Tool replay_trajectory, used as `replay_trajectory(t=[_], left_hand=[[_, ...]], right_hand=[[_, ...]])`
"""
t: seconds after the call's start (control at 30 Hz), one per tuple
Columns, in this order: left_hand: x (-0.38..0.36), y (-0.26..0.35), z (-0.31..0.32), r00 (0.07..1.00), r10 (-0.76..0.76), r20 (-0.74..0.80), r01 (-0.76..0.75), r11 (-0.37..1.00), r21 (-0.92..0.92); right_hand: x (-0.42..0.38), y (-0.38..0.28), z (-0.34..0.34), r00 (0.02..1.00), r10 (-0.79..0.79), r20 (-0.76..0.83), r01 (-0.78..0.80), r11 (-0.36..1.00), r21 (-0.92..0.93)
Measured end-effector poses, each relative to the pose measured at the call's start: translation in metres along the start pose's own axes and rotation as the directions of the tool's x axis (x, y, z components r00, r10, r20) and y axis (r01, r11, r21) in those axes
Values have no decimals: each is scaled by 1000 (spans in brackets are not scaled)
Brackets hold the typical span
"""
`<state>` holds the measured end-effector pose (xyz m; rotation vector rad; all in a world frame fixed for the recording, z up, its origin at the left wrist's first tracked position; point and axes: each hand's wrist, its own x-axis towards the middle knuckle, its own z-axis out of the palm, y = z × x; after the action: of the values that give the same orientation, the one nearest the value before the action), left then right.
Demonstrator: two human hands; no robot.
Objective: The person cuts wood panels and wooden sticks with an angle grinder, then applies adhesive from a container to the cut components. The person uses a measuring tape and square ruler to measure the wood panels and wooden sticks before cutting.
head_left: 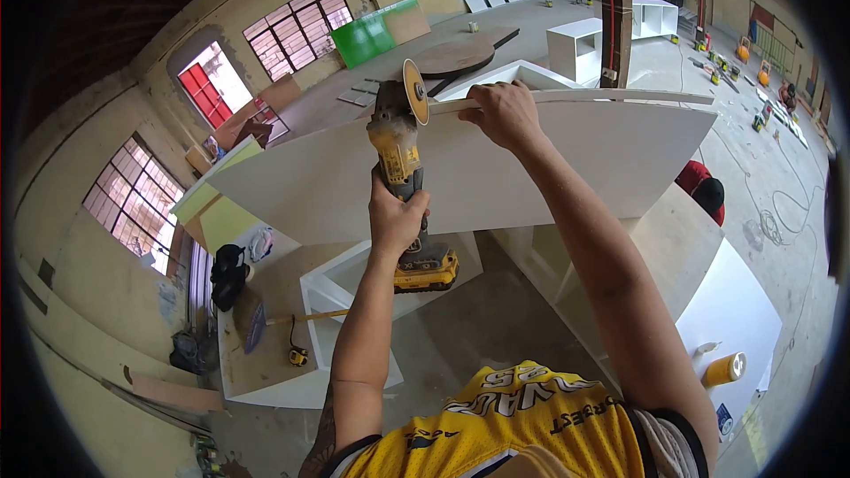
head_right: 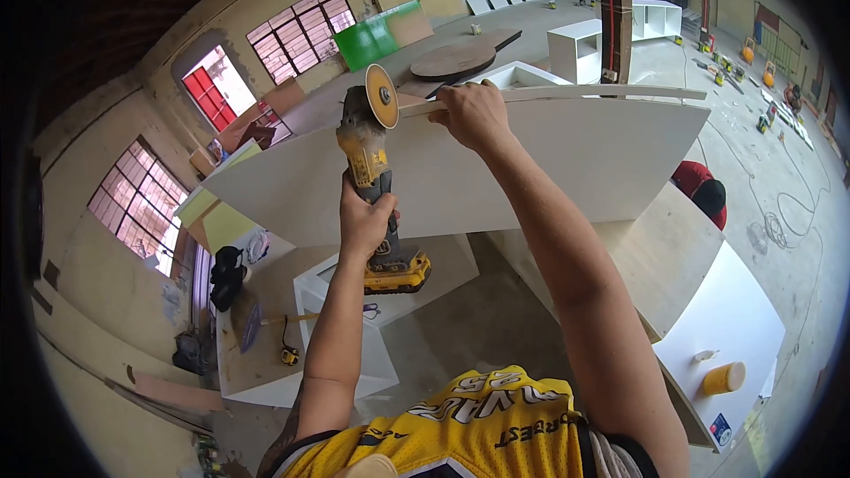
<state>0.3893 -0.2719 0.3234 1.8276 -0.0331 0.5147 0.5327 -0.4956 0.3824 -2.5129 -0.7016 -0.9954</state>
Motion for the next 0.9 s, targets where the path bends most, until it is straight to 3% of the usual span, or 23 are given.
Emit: replay_trajectory(t=[0.47,0.9], left_hand=[[1,0,0,1000,-5,13,5,1000,4],[5,-6,3,1000,17,2,-17,1000,-23]], right_hand=[[2,3,7,999,-19,-42,19,1000,-5],[6,2,2,999,2,46,-1,1000,-26]])
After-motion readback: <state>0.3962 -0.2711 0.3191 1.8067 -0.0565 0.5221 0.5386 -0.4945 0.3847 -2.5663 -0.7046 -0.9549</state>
